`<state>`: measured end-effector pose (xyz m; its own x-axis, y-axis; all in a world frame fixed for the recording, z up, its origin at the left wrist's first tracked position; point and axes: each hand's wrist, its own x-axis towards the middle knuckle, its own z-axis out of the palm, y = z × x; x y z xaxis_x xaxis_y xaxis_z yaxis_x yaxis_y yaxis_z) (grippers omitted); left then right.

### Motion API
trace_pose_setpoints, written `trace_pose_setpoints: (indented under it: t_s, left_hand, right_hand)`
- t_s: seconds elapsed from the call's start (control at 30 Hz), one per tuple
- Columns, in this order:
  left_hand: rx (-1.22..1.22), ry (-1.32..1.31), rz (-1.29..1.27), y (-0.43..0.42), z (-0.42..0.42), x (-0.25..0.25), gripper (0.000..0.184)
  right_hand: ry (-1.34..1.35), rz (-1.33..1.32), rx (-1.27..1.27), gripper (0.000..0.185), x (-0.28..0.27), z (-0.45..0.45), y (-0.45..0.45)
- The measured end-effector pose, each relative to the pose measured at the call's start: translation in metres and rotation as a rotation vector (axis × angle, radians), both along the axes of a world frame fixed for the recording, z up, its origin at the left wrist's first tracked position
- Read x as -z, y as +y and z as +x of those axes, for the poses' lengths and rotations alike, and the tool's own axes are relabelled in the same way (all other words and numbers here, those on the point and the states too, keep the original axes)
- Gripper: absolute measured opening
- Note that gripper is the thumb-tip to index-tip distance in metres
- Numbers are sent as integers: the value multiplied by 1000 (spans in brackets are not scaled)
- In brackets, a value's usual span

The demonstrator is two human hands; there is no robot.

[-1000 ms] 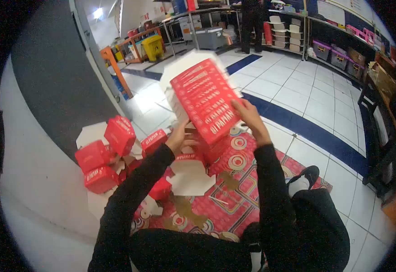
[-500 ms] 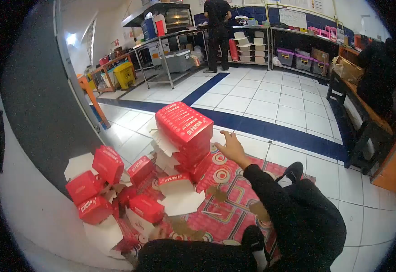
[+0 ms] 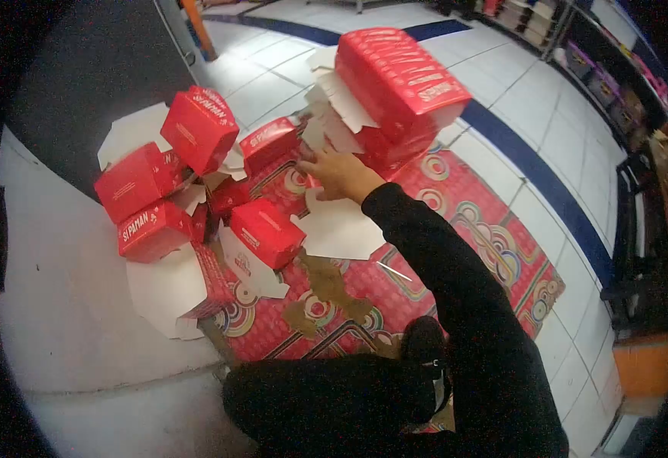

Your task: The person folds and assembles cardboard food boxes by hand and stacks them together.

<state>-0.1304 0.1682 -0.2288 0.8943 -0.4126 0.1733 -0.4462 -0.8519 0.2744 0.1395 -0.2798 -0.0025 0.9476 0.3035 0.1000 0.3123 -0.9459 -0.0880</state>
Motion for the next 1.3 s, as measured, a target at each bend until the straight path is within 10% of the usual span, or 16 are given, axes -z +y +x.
trace_pose_setpoints:
  t_s: [0.1,0.47,0.7,0.77,0.83,0.87,1.07,1.2,1.3]
  left_hand:
    - [-50,-20,42,-1,-12,-7,50]
    - [-34,-149,84,11,-36,30,69]
    - [-624,80,121,-104,6,-62,50]
    - [-815,316,-821,-161,37,-7,43]
    - [-984,180,-1220,-238,99,-32,39]
    - [-1274,459,-910,-257,135,-72,39]
    - [-1011,-29,-1765,-262,226,-49,63]
    - [-894,-407,-1153,-284,183,-133,55]
    - [-710,-187,-605,-320,134,-215,40]
  right_hand:
    - [153,-85,30,86,36,24,7]
    - [166,25,-84,42,15,-25,-48]
    - [416,315,27,37,-36,-115,-156]
    - [485,498,152,37,-6,-142,-188]
    - [528,831,385,40,41,-177,-201]
    - [510,984,460,43,67,-196,-206]
    - [619,1386,700,49,167,-280,-187]
    - [505,1249,801,47,133,-291,-177]
    - [163,1101,944,48,80,-275,-166]
